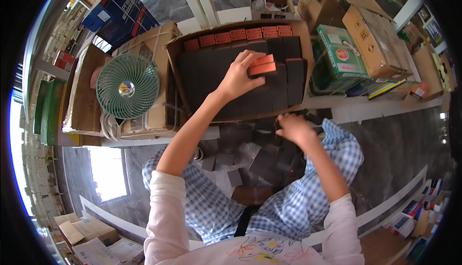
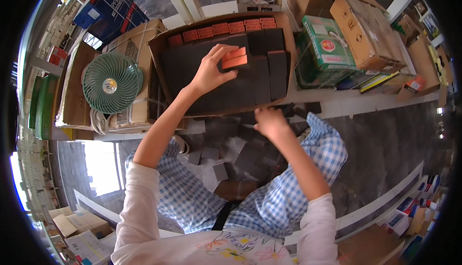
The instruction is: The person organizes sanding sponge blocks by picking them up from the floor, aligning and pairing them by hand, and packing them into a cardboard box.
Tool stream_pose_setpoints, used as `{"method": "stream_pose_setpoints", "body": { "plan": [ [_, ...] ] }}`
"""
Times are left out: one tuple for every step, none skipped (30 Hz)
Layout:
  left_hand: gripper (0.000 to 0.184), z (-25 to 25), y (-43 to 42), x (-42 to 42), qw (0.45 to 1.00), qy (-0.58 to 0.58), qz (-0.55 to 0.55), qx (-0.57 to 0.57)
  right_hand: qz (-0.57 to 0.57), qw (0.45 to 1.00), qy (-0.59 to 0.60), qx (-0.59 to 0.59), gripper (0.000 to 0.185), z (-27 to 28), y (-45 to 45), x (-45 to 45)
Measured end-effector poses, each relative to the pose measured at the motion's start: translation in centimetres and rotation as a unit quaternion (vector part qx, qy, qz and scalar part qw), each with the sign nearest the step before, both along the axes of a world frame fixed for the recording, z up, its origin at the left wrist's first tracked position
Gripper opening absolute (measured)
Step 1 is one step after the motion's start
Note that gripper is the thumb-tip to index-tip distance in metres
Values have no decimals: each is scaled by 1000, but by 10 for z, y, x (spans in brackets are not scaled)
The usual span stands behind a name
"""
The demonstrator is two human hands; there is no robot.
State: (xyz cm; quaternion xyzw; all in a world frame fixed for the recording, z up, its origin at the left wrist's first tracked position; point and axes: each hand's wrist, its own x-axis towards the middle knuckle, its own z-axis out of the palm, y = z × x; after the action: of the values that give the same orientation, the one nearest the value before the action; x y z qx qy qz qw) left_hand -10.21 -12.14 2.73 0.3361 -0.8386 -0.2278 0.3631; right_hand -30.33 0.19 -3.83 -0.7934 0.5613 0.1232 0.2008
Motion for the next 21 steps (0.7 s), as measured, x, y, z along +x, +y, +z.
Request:
{"method": "stream_pose_setpoints", "body": {
  "plan": [
    [57,-2,-14,-11,1000,2,5,2,25,999,-6,-46,44,3,3,10],
    [58,-5,-27,-20,1000,4,10,6,53,995,-56,-67,42,3,6,15],
    [58,-9,-41,-29,1000,7,14,2,81,987,-108,-85,40,1,12,17],
    [60,-13,-53,-38,1000,-11,7,15,92,983,-152,-52,38,-6,17,16],
    [63,-18,-65,-47,999,-30,-3,26,100,975,-195,-21,37,-15,22,14],
    [64,-16,-73,-53,999,-49,-12,17,103,979,-175,-8,37,-21,28,12],
    [64,-21,-83,-59,999,-48,-19,13,103,982,-156,7,38,-23,34,11],
    [64,-26,-94,-65,997,-81,-12,-10,96,990,-103,12,37,-22,37,12],
    [63,-30,-104,-71,993,-114,-5,-33,76,996,-45,17,37,-30,38,13],
    [63,-23,-111,-75,993,-109,-23,26,58,998,-17,-6,39,-31,39,12],
    [61,-40,-128,-77,991,-131,-12,-6,42,999,11,-28,40,-31,39,10],
    [62,-44,-139,-80,989,-150,-11,9,38,999,12,-27,40,-30,37,8],
    [63,-50,-151,-81,985,-170,-8,24,30,999,1,-36,42,-26,33,5],
    [60,-57,-160,-83,984,-175,-8,18,24,999,-11,-46,43,-23,30,3],
    [60,-60,-165,-84,984,-174,-10,19,22,999,-10,-45,43,-20,27,1],
    [59,-64,-169,-84,983,-182,-5,30,20,998,-29,-48,43,-18,25,1],
    [57,-67,-172,-84,981,-190,0,40,18,997,-49,-52,43,-17,24,1],
    [56,-70,-174,-84,980,-199,-1,27,15,997,-49,-60,42,-17,25,1],
    [56,-72,-175,-84,980,-199,-5,29,12,997,-49,-58,42,-18,26,2],
    [58,-74,-177,-83,980,-190,1,57,20,998,-26,-56,41,-19,28,4],
    [60,-76,-178,-85,980,-181,7,86,29,998,-3,-53,41,-20,31,6]
  ]
}}
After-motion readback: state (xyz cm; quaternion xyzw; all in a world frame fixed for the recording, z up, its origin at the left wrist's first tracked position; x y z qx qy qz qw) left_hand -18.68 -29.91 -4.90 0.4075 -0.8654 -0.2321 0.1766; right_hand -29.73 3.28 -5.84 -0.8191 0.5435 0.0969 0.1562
